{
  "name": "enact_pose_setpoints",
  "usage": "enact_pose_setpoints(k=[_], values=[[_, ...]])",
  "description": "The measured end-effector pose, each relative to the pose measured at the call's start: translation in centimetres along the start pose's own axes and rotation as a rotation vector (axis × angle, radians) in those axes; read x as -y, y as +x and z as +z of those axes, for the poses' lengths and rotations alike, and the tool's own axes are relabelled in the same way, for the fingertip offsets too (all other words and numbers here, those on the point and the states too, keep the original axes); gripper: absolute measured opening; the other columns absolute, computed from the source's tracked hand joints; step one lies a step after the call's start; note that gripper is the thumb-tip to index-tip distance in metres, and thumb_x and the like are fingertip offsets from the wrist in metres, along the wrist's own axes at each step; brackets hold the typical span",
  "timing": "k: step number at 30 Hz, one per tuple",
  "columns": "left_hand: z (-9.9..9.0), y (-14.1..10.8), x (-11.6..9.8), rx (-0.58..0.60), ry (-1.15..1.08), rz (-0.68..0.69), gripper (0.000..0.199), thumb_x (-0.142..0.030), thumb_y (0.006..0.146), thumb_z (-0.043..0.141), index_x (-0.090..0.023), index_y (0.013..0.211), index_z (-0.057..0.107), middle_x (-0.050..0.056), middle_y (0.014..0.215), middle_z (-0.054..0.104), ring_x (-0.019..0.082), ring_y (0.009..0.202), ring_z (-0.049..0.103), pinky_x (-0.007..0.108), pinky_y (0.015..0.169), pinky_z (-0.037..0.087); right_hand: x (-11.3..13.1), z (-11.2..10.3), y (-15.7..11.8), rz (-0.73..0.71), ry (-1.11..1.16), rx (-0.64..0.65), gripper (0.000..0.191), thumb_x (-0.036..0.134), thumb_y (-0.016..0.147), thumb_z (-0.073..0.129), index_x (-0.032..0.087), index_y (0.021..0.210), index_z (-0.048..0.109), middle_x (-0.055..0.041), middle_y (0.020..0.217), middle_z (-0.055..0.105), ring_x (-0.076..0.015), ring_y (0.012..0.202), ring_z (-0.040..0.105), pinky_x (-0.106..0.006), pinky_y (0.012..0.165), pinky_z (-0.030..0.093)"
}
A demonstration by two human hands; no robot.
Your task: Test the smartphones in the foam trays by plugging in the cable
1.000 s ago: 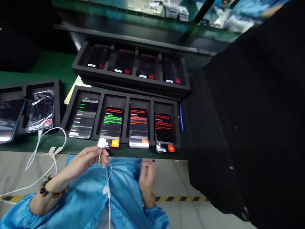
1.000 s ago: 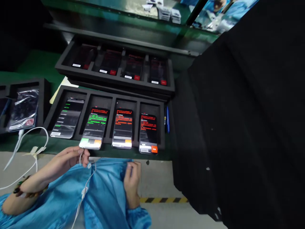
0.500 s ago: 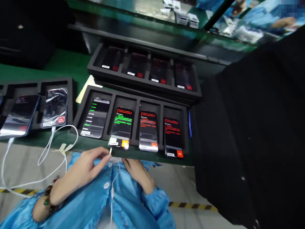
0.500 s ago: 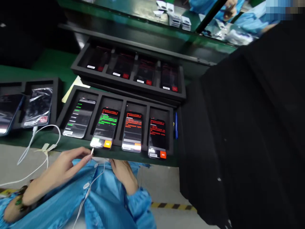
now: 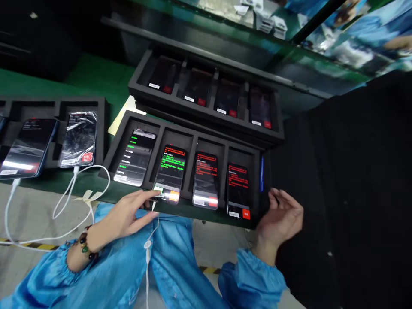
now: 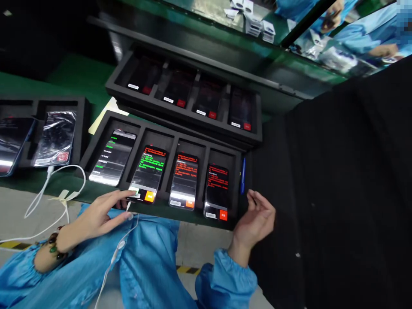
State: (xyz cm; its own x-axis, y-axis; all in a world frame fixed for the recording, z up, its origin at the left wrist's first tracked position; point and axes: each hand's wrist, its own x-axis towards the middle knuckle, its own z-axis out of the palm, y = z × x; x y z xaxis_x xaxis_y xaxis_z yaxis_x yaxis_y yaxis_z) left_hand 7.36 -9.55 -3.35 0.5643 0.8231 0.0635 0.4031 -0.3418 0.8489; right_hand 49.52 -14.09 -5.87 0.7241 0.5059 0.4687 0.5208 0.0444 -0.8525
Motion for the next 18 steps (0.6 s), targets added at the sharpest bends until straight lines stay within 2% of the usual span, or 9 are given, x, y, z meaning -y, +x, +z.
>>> enact_pose_setpoints(k=[3, 6, 8, 11, 14, 18], values=[[0.3, 0.1, 0.5, -0.014, -0.018, 0.010, 0.047, -0.038, 0.106, 0.071, -0.026, 0.150, 0.067, 0.008, 0.093, 0.078, 0.028, 0.079, 0.075, 0.039, 0.077, 0.061, -2.2, 0.3, -0.6, 0.011, 0.002, 0.131, 0.047, 0.062, 0.108, 0.044, 0.023, 0.114, 0.070, -0.0197, 0.118, 0.077, -0.0431, 0.123, 0.078, -0.066, 0.107, 0.061], [0.3, 0.0, 0.3, -0.008, -0.054, -0.017, 0.044, -0.041, 0.106, 0.070, -0.024, 0.146, 0.070, 0.011, 0.098, 0.079, 0.028, 0.082, 0.075, 0.040, 0.079, 0.061, -2.8, 0.5, -1.4, 0.076, 0.109, 0.120, 0.058, 0.073, 0.105, 0.048, 0.021, 0.111, 0.072, -0.0205, 0.121, 0.077, -0.0441, 0.128, 0.075, -0.068, 0.116, 0.055], [0.3, -0.1, 0.0, -0.012, -0.057, -0.053, 0.042, -0.042, 0.106, 0.070, -0.023, 0.144, 0.072, 0.014, 0.109, 0.081, 0.027, 0.084, 0.076, 0.039, 0.080, 0.062, -2.9, 0.9, -1.4, 0.147, 0.188, 0.047, 0.065, 0.084, 0.097, 0.055, 0.022, 0.104, 0.073, -0.0176, 0.113, 0.076, -0.0437, 0.123, 0.075, -0.069, 0.118, 0.052], [0.2, -0.3, -0.6, -0.065, -0.045, -0.067, 0.037, -0.037, 0.106, 0.070, -0.022, 0.140, 0.073, 0.014, 0.123, 0.081, 0.023, 0.086, 0.076, 0.035, 0.082, 0.063, -3.0, 1.6, -1.0, 0.230, 0.197, -0.048, 0.071, 0.092, 0.093, 0.046, 0.024, 0.092, 0.069, -0.0104, 0.096, 0.070, -0.0395, 0.110, 0.076, -0.068, 0.115, 0.053], [0.3, -0.3, -0.9, -0.118, -0.046, -0.048, 0.034, -0.031, 0.106, 0.069, -0.018, 0.136, 0.074, 0.012, 0.122, 0.082, 0.019, 0.084, 0.075, 0.030, 0.079, 0.063, -2.9, 2.1, -0.6, 0.272, 0.167, -0.106, 0.074, 0.092, 0.096, 0.034, 0.026, 0.085, 0.066, -0.0058, 0.086, 0.064, -0.0335, 0.097, 0.073, -0.062, 0.110, 0.055], [0.5, -0.1, -0.9, -0.133, -0.019, -0.055, 0.033, -0.032, 0.104, 0.072, -0.016, 0.133, 0.074, 0.010, 0.113, 0.082, 0.018, 0.081, 0.074, 0.028, 0.074, 0.061, -2.8, 2.1, -0.6, 0.281, 0.204, -0.128, 0.075, 0.093, 0.095, 0.040, 0.024, 0.083, 0.066, -0.0047, 0.085, 0.063, -0.0281, 0.088, 0.069, -0.057, 0.105, 0.055]])
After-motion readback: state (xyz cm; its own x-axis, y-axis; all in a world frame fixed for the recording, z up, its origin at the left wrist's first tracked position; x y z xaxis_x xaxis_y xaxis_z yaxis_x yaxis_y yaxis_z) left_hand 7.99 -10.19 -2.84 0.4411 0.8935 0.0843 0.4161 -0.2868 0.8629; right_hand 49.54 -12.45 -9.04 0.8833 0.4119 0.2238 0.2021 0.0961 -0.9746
